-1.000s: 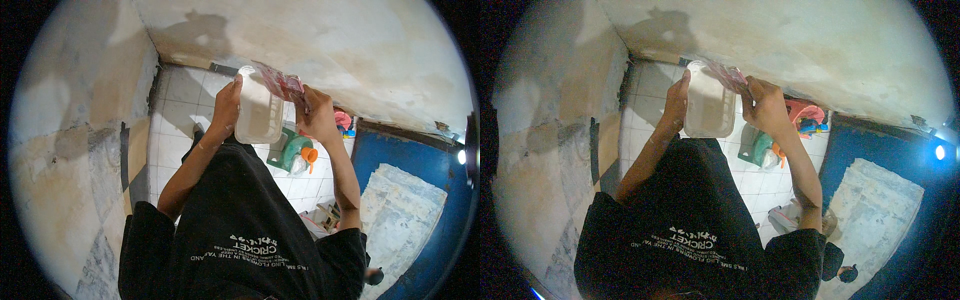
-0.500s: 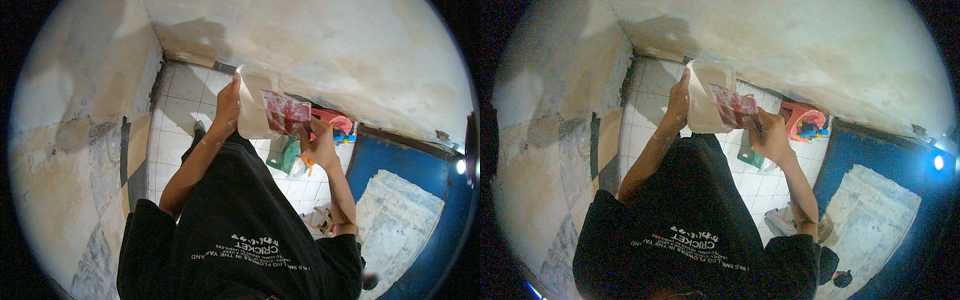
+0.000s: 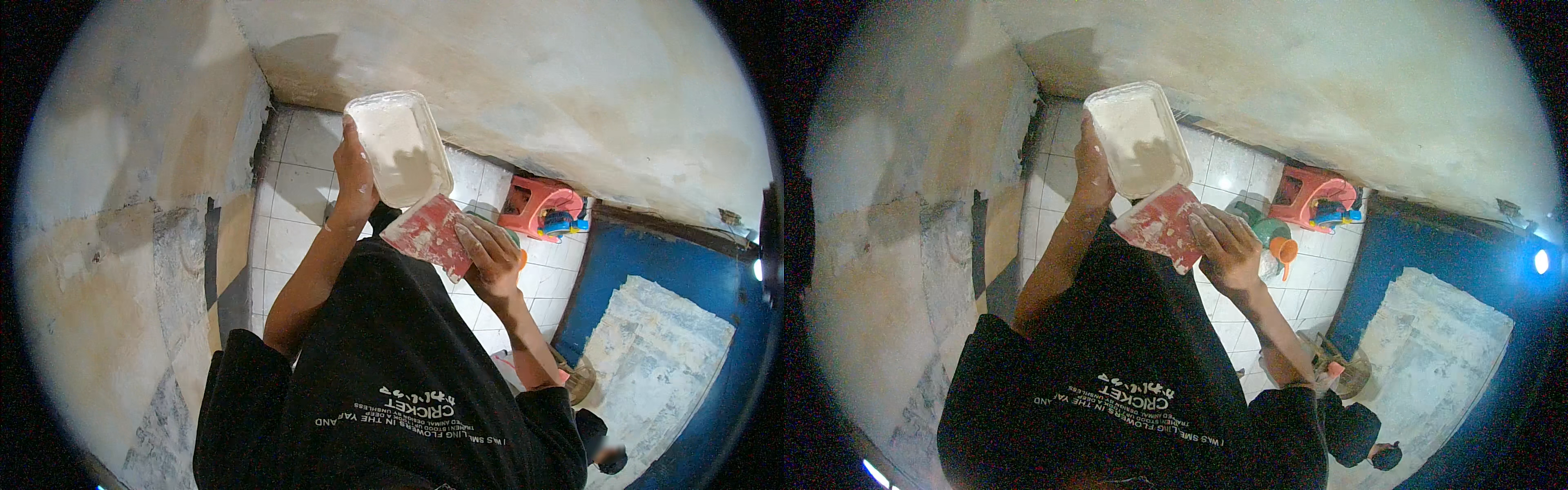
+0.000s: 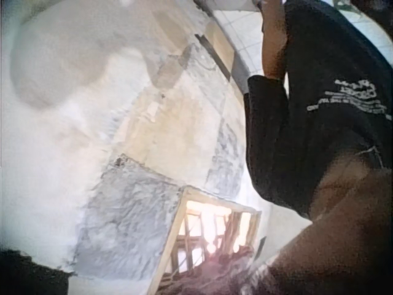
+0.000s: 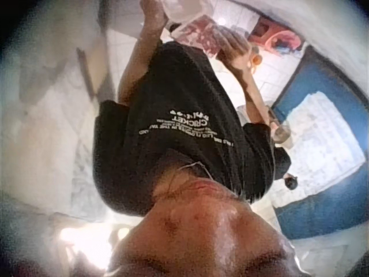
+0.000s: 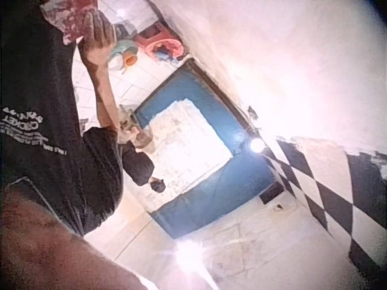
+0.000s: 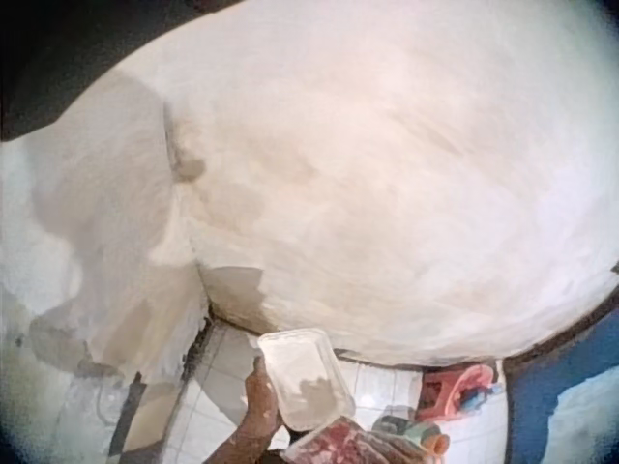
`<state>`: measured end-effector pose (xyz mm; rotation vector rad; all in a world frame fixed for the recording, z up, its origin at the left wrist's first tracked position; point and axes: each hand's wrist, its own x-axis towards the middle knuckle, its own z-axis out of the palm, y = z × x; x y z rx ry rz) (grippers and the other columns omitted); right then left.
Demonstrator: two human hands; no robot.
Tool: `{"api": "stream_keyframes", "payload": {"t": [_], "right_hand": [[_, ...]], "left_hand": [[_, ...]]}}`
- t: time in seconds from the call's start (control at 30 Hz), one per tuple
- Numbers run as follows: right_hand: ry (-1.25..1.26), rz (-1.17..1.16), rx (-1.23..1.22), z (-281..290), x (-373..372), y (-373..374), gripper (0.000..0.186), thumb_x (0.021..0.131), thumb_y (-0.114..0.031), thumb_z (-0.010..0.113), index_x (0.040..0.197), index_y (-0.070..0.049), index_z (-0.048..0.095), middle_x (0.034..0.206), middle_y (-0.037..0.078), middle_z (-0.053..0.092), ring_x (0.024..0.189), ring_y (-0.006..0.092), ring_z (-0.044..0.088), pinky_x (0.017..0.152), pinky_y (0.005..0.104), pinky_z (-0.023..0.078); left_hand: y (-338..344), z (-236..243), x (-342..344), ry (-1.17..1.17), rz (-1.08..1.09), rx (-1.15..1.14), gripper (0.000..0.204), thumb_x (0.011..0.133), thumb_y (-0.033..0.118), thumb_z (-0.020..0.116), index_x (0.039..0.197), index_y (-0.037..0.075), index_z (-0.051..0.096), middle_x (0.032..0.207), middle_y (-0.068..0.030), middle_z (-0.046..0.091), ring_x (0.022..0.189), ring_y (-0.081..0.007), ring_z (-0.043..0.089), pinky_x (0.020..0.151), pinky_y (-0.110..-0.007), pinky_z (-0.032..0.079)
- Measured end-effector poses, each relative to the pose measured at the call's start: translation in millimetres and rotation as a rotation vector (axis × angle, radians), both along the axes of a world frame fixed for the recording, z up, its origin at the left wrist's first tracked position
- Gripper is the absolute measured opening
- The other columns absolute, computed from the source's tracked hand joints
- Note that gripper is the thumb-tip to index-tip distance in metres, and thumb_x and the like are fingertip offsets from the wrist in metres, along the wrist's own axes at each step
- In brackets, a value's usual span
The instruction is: The person applies white plaster to a wall using a red handheld scraper.
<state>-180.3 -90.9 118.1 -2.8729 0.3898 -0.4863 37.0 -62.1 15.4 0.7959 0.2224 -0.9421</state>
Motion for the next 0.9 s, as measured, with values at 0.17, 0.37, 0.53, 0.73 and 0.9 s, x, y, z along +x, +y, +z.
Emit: {"api": "stream_keyframes", "payload": {"t": [0.17,0.37,0.53,0.73,0.9], "right_hand": [[-0.017,0.007,0.021,2.4,-11.9,-7.7,0.040,0.062,-0.003,0.066,0.103,-0.003,0.062,0.103,0.013,0.066,0.096,0.0313,0.064,0.080,0.0397,0.052],[-0.497,-0.654,0.917,5.7,0.6,14.7,0.014,0.090,-0.011,0.058,0.093,0.003,0.061,0.084,0.008,0.065,0.074,0.0159,0.061,0.066,0.0297,0.050],[-0.757,-0.713,1.552,-29.0,43.4,26.5,0.010,0.089,-0.009,0.060,0.093,0.000,0.063,0.080,0.007,0.064,0.068,0.0142,0.061,0.062,0.0295,0.054],[-0.843,-0.646,1.615,-72.2,30.2,32.6,0.016,0.088,-0.007,0.060,0.097,0.006,0.062,0.087,0.011,0.064,0.073,0.0167,0.060,0.063,0.0311,0.050],[-0.872,-0.686,1.642,-85.4,10.1,37.9,0.018,0.088,-0.005,0.059,0.101,0.008,0.060,0.091,0.015,0.065,0.075,0.0222,0.064,0.066,0.0346,0.053]], "left_hand": [[-2.3,-2.8,3.9,-0.075,-0.011,0.042,0.058,0.098,0.046,0.036,0.121,-0.006,0.049,0.108,-0.0147,0.060,0.092,-0.0222,0.063,0.080,-0.033,0.052],[-2.1,-6.0,6.9,-0.115,0.015,0.074,0.058,0.097,0.047,0.036,0.122,-0.004,0.048,0.111,-0.0142,0.058,0.098,-0.0217,0.060,0.083,-0.033,0.051],[-0.2,2.8,-3.6,-0.064,0.073,0.085,0.062,0.094,0.054,0.035,0.129,0.004,0.043,0.119,-0.0121,0.055,0.105,-0.0251,0.057,0.089,-0.037,0.048],[-3.6,-2.7,-0.2,0.092,0.175,0.029,0.061,0.096,0.052,0.030,0.131,0.003,0.041,0.123,-0.0143,0.052,0.109,-0.0268,0.056,0.091,-0.038,0.048],[-5.6,-18.1,4.0,0.032,0.210,0.017,0.061,0.097,0.051,0.029,0.130,0.001,0.042,0.124,-0.0146,0.052,0.110,-0.0262,0.056,0.090,-0.038,0.049]]}}
